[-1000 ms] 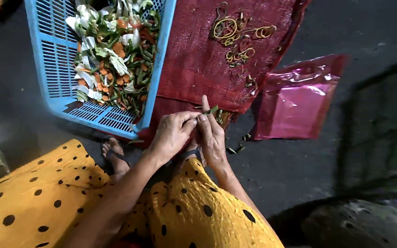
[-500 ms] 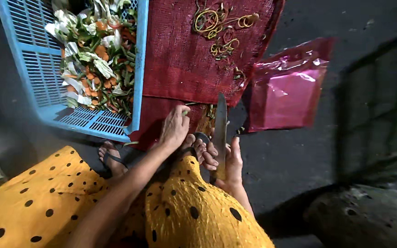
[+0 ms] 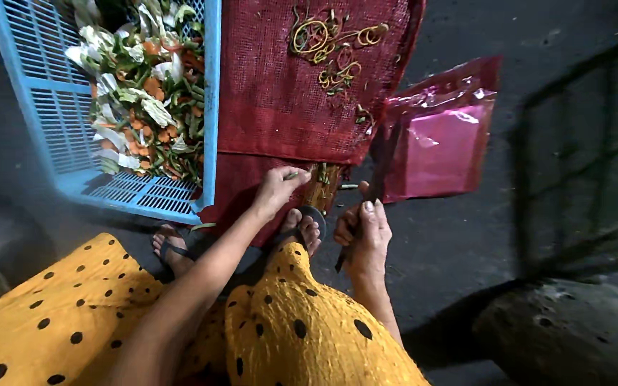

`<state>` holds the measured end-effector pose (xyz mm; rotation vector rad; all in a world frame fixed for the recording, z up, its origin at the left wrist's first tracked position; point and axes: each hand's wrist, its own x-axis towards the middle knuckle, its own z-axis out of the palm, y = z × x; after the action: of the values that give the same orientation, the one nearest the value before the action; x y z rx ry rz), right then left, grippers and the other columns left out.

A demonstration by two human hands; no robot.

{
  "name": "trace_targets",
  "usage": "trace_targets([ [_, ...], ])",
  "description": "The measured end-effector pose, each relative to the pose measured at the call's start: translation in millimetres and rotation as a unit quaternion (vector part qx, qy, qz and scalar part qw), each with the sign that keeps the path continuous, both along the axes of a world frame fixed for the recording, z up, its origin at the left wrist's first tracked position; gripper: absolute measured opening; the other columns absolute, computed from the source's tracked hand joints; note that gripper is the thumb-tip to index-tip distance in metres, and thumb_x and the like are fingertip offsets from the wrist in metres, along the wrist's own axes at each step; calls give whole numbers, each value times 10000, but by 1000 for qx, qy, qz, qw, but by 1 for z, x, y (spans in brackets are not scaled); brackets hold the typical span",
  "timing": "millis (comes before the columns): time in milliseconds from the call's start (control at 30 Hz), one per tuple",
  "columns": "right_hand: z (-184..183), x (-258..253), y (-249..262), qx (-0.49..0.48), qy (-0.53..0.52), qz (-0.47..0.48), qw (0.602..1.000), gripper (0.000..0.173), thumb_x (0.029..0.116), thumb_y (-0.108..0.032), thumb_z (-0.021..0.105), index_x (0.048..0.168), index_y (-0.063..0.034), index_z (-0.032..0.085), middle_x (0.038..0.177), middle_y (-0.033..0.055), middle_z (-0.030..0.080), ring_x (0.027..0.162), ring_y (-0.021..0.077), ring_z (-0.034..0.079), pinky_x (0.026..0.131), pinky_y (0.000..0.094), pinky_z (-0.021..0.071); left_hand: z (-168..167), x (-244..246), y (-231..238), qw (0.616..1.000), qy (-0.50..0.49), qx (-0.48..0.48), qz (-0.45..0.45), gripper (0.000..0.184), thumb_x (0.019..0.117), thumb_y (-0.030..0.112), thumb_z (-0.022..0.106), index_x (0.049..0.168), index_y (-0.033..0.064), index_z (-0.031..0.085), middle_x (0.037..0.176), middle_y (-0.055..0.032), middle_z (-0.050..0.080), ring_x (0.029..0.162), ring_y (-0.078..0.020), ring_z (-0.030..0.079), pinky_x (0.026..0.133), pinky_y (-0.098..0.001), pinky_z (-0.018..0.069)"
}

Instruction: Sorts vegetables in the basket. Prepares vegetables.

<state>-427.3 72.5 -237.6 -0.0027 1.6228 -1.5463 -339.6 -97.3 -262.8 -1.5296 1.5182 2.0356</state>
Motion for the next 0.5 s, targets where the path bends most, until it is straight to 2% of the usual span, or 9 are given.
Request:
trace_targets([
  [67,0,-2,-2,4,30,10,1000,456,1098,-314,327,1491,-85,366,654,-110,453,465,13,385,430,173,360,11,-2,9,999,18,35,-32,264,1038,252,621,1189,57,715,1052,-84,702,754,-116,579,649,-296,473],
  [133,-4,-2,2,34,103,53,993,556,1089,-373,355,1529,-33,333,697,-99,474,505,10,407,454,183,379,21,-6,9,984,5,-1,-176,355,1057,252,590,1355,70,658,1211,-141,710,1000,-233,691,884,-432,561],
  [167,-6,-1,5,64,163,83,981,607,1090,-401,358,1539,7,333,746,-70,501,542,10,432,483,186,401,28,-8,6,967,-14,-38,-251,407,1067,254,562,1431,79,603,1257,-166,696,1106,-283,683,980,-491,532],
  [233,-9,3,7,137,306,145,931,589,1098,-338,374,1504,87,408,971,94,656,723,67,586,647,231,506,47,-9,-3,936,-45,-112,-331,466,1085,277,506,1518,105,506,1310,-189,655,1189,-345,638,1019,-559,480],
  [267,-10,5,9,166,360,183,899,555,1092,-288,412,1494,94,438,1181,207,700,921,159,692,816,309,561,58,-8,-10,934,-47,-139,-325,471,1092,305,493,1523,114,493,1326,-183,645,1191,-341,638,1012,-557,482],
  [300,-13,9,11,190,401,219,869,536,1083,-274,441,1489,75,465,1240,251,686,1000,257,719,861,410,576,67,-5,-18,940,-35,-171,-293,462,1093,329,493,1496,105,517,1318,-173,651,1172,-322,652,1008,-538,499],
  [333,-17,14,13,210,436,242,841,516,1069,-278,474,1473,41,512,1166,263,700,913,327,725,766,488,582,76,-1,-28,946,-12,-208,-247,446,1094,339,490,1455,85,555,1291,-167,660,1141,-301,667,999,-513,523],
  [400,-27,25,19,241,488,270,795,481,1034,-310,526,1437,-58,600,989,248,707,675,379,689,534,533,533,95,6,-52,944,25,-289,-155,415,1110,313,445,1388,55,613,1226,-166,667,1088,-282,670,962,-475,543],
  [500,-21,33,38,309,470,295,772,469,1015,-256,584,1474,-160,584,1007,265,694,667,443,676,520,602,519,106,20,-108,925,0,-374,-71,421,1122,283,369,1380,77,631,1247,-162,658,1068,-266,661,915,-457,540],
])
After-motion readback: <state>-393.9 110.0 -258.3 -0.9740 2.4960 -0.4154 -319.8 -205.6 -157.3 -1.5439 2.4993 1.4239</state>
